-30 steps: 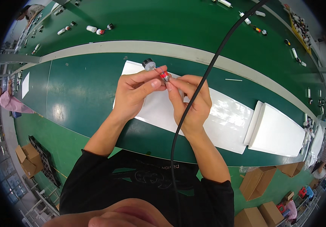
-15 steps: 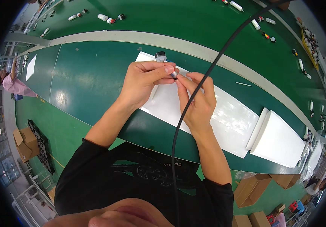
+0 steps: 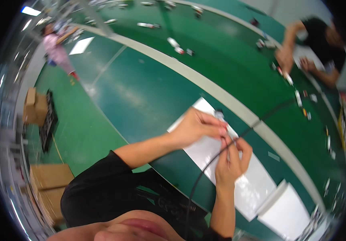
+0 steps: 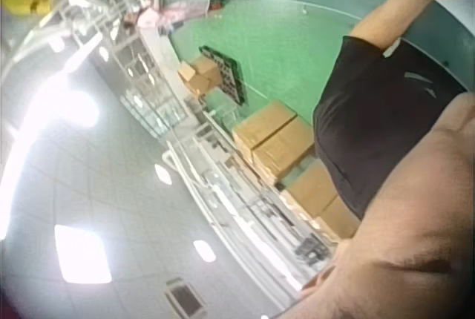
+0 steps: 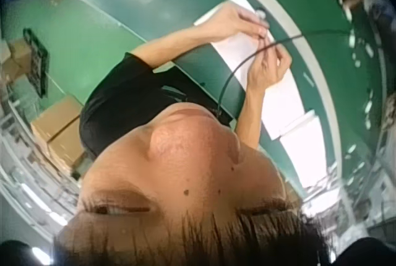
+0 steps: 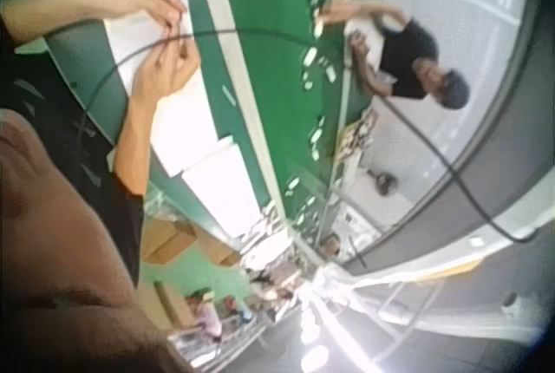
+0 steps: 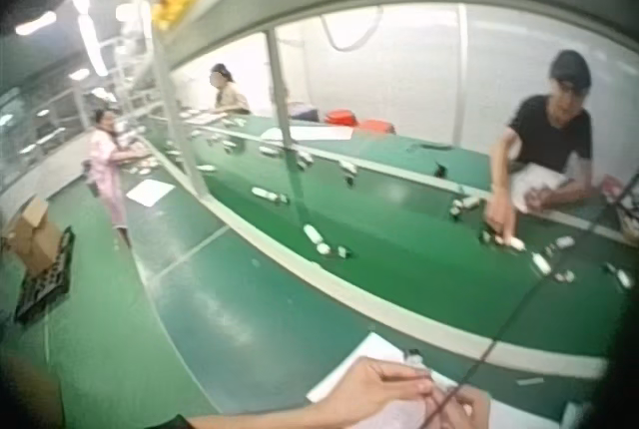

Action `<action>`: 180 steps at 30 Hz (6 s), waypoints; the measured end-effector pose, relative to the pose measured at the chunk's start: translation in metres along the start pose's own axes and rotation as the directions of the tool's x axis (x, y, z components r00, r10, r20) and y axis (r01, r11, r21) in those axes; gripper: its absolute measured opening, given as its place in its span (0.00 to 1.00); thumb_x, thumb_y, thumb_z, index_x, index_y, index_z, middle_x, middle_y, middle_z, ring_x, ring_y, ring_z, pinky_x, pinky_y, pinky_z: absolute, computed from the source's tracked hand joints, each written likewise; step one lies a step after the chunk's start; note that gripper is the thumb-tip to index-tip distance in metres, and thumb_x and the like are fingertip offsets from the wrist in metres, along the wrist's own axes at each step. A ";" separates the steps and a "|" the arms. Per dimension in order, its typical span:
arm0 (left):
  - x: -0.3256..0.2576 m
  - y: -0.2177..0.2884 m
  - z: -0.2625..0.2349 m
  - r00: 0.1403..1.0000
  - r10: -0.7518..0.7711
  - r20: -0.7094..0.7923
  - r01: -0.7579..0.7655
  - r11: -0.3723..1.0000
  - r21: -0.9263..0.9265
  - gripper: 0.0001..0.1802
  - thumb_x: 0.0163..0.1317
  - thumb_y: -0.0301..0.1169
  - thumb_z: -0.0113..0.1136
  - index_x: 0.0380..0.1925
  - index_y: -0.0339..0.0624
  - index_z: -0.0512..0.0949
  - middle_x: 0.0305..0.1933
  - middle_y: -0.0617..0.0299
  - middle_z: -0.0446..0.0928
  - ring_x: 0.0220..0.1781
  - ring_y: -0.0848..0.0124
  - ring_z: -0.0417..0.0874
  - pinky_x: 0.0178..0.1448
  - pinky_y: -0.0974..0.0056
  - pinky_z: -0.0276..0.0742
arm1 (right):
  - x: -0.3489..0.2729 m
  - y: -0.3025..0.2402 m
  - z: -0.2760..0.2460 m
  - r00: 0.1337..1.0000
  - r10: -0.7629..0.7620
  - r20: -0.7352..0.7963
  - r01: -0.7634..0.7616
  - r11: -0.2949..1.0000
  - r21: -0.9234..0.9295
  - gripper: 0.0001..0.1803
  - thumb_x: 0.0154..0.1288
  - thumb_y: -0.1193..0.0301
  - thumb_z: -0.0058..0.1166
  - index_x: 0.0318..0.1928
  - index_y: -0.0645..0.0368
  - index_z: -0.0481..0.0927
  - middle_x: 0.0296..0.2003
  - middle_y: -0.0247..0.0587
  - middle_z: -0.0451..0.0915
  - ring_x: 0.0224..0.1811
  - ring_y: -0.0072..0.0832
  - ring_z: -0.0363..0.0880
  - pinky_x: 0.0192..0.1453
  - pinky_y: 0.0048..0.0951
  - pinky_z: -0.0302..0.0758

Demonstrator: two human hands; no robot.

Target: The person assembles small electronic components and wires into plastic housings by hand at a workbench.

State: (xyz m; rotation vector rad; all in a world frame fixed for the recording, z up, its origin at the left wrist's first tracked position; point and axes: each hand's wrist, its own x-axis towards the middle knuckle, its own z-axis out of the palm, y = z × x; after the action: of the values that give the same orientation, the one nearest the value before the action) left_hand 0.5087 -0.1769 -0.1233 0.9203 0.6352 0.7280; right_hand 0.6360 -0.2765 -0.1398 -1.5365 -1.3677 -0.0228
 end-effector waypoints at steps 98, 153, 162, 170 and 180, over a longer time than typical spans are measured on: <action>0.028 -0.033 0.079 0.992 -0.083 0.094 0.052 0.954 0.294 0.07 0.59 0.21 0.63 0.37 0.29 0.83 0.37 0.51 0.83 0.37 0.67 0.86 0.41 0.66 0.84 | 0.012 0.059 -0.097 0.949 0.252 0.191 -0.297 0.917 0.265 0.12 0.55 0.85 0.59 0.41 0.61 0.82 0.32 0.38 0.76 0.30 0.23 0.76 0.35 0.22 0.74; 0.021 -0.006 0.068 0.971 0.003 0.240 -0.026 0.995 0.095 0.16 0.53 0.16 0.66 0.44 0.28 0.80 0.37 0.60 0.81 0.37 0.75 0.80 0.44 0.71 0.77 | 0.035 0.068 -0.071 0.755 0.551 0.356 -0.655 0.606 0.451 0.07 0.63 0.75 0.59 0.41 0.62 0.78 0.27 0.28 0.77 0.28 0.13 0.71 0.34 0.19 0.69; 0.093 0.004 -0.043 0.877 0.434 -0.205 -0.217 0.739 0.638 0.20 0.59 0.24 0.65 0.50 0.25 0.76 0.45 0.54 0.82 0.45 0.73 0.81 0.53 0.69 0.75 | 0.183 0.145 0.032 0.867 0.336 0.369 -0.253 0.934 -0.254 0.35 0.65 0.64 0.49 0.70 0.57 0.55 0.34 0.50 0.83 0.37 0.45 0.83 0.42 0.41 0.77; 0.053 -0.034 0.002 0.928 0.368 -0.063 -0.295 0.827 0.478 0.17 0.60 0.17 0.57 0.51 0.30 0.77 0.44 0.54 0.80 0.44 0.71 0.83 0.48 0.68 0.80 | 0.241 0.170 0.072 0.784 0.556 0.276 -0.203 0.649 -0.733 0.38 0.67 0.39 0.39 0.59 0.59 0.72 0.48 0.51 0.80 0.52 0.43 0.80 0.54 0.42 0.76; 0.037 -0.041 0.046 0.962 -0.272 0.028 0.273 0.946 -0.178 0.24 0.72 0.35 0.48 0.60 0.27 0.67 0.54 0.48 0.77 0.49 0.65 0.81 0.55 0.64 0.76 | 0.090 0.109 -0.029 0.875 0.357 0.328 -0.469 0.797 0.381 0.13 0.59 0.78 0.58 0.45 0.62 0.74 0.33 0.41 0.78 0.37 0.28 0.80 0.41 0.27 0.75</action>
State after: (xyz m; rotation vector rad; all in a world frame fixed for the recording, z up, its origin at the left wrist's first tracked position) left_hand 0.5764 -0.1865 -0.1446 0.6500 0.6672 0.5258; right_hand 0.7650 -0.2110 -0.1434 -1.4311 -1.0797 0.7353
